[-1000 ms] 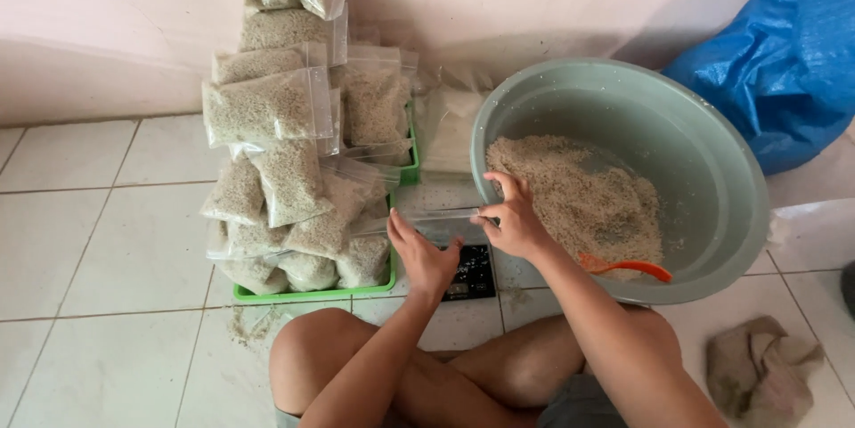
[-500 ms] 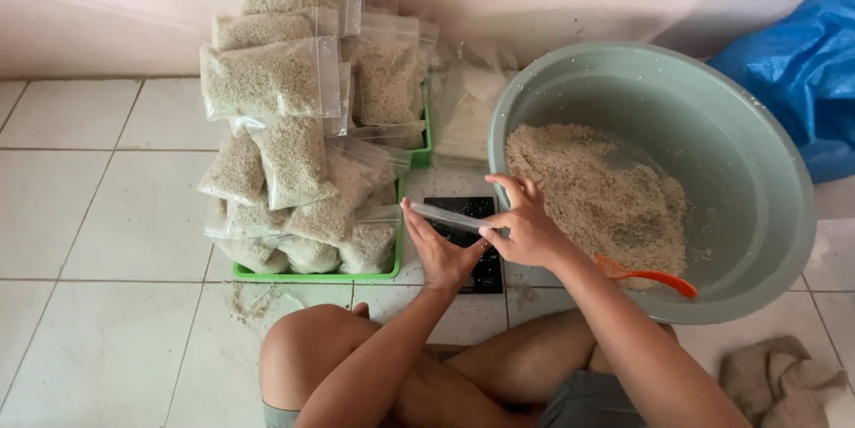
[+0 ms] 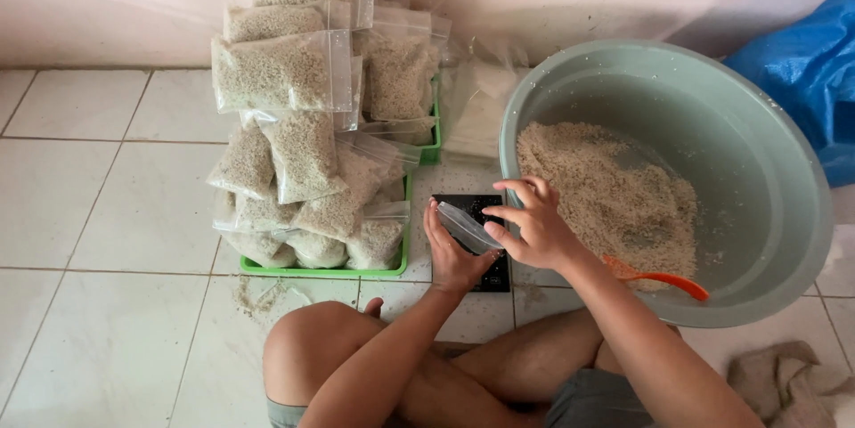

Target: Manually portioning granular food into plastic bags using a scoop and a digital scale.

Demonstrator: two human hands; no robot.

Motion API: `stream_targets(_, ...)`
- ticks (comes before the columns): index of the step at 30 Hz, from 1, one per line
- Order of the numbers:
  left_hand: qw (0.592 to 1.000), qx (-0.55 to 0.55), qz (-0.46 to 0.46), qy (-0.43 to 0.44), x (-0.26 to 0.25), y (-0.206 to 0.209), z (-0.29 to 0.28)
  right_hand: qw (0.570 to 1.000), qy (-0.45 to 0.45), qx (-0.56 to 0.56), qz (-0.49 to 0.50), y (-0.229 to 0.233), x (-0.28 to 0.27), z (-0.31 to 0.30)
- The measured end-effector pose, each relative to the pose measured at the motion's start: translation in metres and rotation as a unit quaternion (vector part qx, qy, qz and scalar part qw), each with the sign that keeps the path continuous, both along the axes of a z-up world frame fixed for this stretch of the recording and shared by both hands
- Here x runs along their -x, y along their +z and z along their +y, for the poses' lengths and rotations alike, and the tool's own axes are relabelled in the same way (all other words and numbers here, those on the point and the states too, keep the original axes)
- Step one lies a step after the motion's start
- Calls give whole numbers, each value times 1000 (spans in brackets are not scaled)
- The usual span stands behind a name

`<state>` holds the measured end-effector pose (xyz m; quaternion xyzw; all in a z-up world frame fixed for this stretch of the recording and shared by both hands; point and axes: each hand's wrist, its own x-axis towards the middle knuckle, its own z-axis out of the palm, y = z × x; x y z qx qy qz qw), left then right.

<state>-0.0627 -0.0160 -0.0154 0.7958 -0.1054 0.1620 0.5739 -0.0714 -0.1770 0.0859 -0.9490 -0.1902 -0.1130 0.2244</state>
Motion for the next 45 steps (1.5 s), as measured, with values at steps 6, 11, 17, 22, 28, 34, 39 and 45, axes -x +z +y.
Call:
stream_targets(6,994,-5,-105,32,-7,-13,0,998,-4,-6,-60,28,2,12)
stream_targets(11,990,47,-129,19,-7,-5,5,977,3,-145,155,64,4,35)
stream_targets(17,988,38,-145,31,-7,1,2,955,-61,-171,235,75,5,43)
stream_targets(22,987,41,-155,23,-8,-2,2,961,-70,-143,226,73,3,43)
stream_targets(28,985,24,-170,27,-12,-11,-2,984,-60,-59,155,71,2,49)
stream_targets(34,984,3,-177,20,-8,4,2,979,-81,30,186,58,4,53)
stream_targets(39,985,2,-172,-10,1,15,5,974,-98,87,184,37,-8,49)
stream_targets(45,985,-10,-169,27,-1,5,5,983,-56,144,95,23,-19,48)
